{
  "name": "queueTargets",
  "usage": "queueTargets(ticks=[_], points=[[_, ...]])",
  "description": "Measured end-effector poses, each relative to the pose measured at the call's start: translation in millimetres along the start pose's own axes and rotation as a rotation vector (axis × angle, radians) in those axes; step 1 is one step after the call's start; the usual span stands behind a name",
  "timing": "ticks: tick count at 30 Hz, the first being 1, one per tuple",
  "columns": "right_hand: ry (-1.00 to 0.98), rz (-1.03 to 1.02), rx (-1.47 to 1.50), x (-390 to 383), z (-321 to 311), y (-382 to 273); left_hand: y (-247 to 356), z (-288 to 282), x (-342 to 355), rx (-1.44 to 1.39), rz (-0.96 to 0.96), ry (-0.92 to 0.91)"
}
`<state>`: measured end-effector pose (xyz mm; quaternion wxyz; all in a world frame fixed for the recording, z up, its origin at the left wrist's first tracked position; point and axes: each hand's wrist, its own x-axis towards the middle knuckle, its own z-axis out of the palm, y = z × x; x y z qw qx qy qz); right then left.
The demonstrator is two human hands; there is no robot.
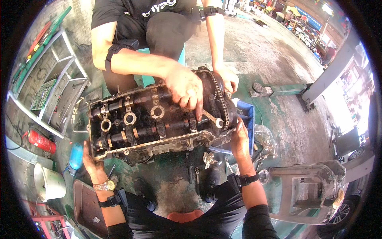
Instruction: The person uses a wrench to turn the camshaft gear on a disassembled engine block while another person holds the block steady. The person repeatedly rotates the gear and adjusts the wrench position to continue turning it.
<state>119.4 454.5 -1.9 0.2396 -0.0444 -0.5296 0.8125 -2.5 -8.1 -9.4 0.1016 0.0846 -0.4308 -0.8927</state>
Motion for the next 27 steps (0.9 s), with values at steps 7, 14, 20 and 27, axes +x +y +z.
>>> queueTargets(ticks=[7,14,20,27], points=[[0.000,-0.007,0.017,0.7,3.0,-1.7,0.9,0.2,0.8,0.002,-0.027,-0.058],[0.009,-0.001,0.023,0.9,0.5,-0.2,-1.1,-2.6,3.7,-0.001,-0.021,-0.037],[0.034,-0.002,0.004,0.4,0.6,1.1,-0.5,-1.7,3.4,0.002,-0.015,-0.061],[0.052,0.023,-0.022,-1.2,2.0,-1.5,0.3,0.9,1.2,0.000,-0.016,-0.033]])
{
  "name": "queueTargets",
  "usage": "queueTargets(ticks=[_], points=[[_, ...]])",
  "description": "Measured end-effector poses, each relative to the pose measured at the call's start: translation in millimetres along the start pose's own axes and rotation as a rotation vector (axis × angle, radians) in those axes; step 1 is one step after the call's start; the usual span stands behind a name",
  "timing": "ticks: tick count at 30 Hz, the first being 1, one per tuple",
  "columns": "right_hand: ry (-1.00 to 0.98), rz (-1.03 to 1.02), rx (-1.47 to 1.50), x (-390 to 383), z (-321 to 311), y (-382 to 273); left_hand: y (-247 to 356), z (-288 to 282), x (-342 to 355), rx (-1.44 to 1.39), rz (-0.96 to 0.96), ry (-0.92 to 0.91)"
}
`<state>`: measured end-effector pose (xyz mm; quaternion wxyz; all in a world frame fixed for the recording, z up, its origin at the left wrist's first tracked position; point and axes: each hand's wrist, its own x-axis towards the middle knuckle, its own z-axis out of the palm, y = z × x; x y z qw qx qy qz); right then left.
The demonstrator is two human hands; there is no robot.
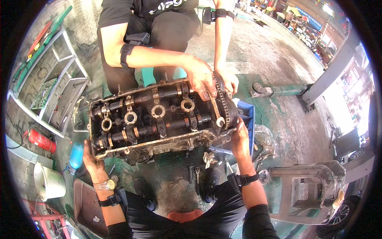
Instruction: The person uses a wrench to turn the camshaft gear on a disassembled engine block while another person holds the block steady. The person repeatedly rotates the gear and adjusts the wrench position to continue turning it.
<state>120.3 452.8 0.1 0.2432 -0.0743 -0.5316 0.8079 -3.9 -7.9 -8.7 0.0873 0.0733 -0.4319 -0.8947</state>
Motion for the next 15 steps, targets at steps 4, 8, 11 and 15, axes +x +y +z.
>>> queueTargets(ticks=[4,8,11,15], points=[[-0.032,-0.011,0.009,0.4,0.9,-0.7,0.2,-0.8,-0.2,0.009,-0.004,0.010],[-0.021,-0.018,0.012,0.4,1.2,-0.1,-0.4,-1.6,0.6,-0.010,0.006,-0.016],[-0.022,-0.009,0.022,0.8,0.3,0.5,-0.6,-2.0,0.5,-0.021,0.005,-0.058],[-0.015,0.001,0.005,1.5,0.4,0.3,-0.2,-1.7,1.0,-0.019,-0.003,-0.038]])
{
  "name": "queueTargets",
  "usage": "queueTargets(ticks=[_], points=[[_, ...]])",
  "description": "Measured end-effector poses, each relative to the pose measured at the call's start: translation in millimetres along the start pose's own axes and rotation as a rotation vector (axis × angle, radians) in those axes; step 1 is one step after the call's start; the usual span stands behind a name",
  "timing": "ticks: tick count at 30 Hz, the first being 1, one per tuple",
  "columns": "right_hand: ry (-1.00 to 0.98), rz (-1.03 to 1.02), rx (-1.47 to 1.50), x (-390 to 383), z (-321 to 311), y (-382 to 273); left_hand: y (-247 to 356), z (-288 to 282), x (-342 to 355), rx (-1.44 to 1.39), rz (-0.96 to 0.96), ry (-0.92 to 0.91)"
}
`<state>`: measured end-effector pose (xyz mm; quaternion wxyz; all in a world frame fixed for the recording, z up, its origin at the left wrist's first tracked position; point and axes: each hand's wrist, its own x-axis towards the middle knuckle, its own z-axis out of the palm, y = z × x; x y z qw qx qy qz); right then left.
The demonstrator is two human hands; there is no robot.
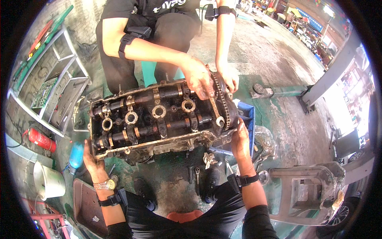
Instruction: The person uses a wrench to turn the camshaft gear on a disassembled engine block while another person holds the block steady. The person repeatedly rotates the gear and adjusts the wrench position to continue turning it.
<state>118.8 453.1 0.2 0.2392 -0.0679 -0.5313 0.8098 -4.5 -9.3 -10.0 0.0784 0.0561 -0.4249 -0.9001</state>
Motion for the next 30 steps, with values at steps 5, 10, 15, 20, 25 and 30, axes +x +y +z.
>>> queueTargets(ticks=[5,10,15,20,25,30], points=[[0.005,0.009,0.001,-2.1,1.0,-2.0,0.4,-0.1,0.4,-0.001,-0.007,-0.004],[0.015,0.009,0.011,-1.0,1.6,-1.2,-0.4,-0.9,1.1,-0.003,0.001,0.019],[0.024,-0.002,-0.006,-1.9,1.7,-1.6,-0.9,-1.7,1.2,-0.015,0.004,0.025],[0.019,-0.021,0.021,-1.0,2.2,-0.2,-1.0,-2.3,1.7,-0.004,0.004,0.057],[0.048,0.007,-0.012,-1.1,-0.2,1.0,-0.7,-4.0,2.4,-0.014,-0.002,0.029],[-0.001,-0.058,-0.011,0.5,-2.0,4.5,-2.5,-5.4,3.4,-0.009,0.004,0.064]])
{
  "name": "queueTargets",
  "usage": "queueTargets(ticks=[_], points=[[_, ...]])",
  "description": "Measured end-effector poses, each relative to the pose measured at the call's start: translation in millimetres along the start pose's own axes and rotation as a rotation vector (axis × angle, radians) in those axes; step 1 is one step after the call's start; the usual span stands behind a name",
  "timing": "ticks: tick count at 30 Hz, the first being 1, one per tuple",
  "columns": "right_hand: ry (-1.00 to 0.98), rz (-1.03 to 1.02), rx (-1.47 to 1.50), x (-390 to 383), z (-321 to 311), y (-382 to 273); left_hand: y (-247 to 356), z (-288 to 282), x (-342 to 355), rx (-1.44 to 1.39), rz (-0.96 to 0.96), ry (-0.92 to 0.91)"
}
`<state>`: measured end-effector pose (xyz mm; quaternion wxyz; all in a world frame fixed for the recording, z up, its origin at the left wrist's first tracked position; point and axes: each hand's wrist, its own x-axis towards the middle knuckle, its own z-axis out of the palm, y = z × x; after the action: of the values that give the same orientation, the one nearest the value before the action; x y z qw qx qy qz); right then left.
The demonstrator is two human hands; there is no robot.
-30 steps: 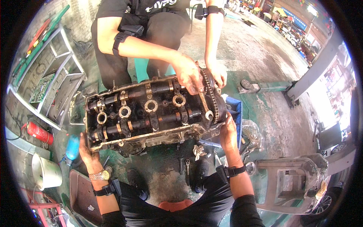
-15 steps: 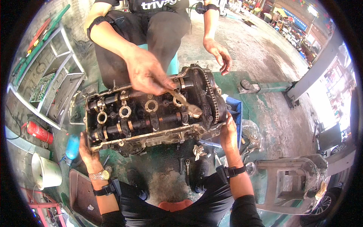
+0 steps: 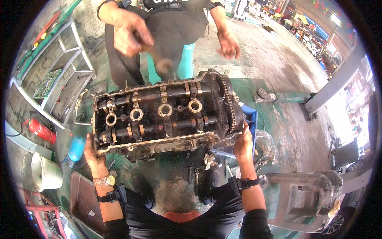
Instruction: The person uses a wrench to turn the camshaft gear on a disassembled engine block while another person holds the block steady. The person repeatedly rotates the gear and adjusts the wrench position to continue turning it.
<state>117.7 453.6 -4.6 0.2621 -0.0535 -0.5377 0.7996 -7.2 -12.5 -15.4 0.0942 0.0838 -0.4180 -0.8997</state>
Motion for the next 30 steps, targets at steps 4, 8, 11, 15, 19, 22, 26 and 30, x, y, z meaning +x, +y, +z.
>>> queueTargets(ticks=[4,8,11,15,19,22,26,30], points=[[0.066,0.053,-0.045,1,-9,5,0,-2,1,-0.016,-0.010,-0.017],[-0.007,0.037,0.050,5,-19,14,1,-1,-1,0.025,-0.002,0.025],[0.058,0.100,0.033,2,-26,16,0,4,-4,0.045,-0.011,0.069],[0.100,0.143,0.017,2,-26,15,3,11,-8,0.047,0.016,0.046],[-0.029,0.114,0.062,4,-19,9,3,15,-11,0.007,-0.006,0.039],[0.014,0.133,0.036,2,-12,4,5,14,-12,-0.020,0.008,0.056],[0.030,0.134,-0.006,0,-6,1,4,15,-12,-0.031,0.030,-0.025],[0.019,0.122,0.041,3,-4,2,3,14,-10,-0.033,0.018,-0.006]])
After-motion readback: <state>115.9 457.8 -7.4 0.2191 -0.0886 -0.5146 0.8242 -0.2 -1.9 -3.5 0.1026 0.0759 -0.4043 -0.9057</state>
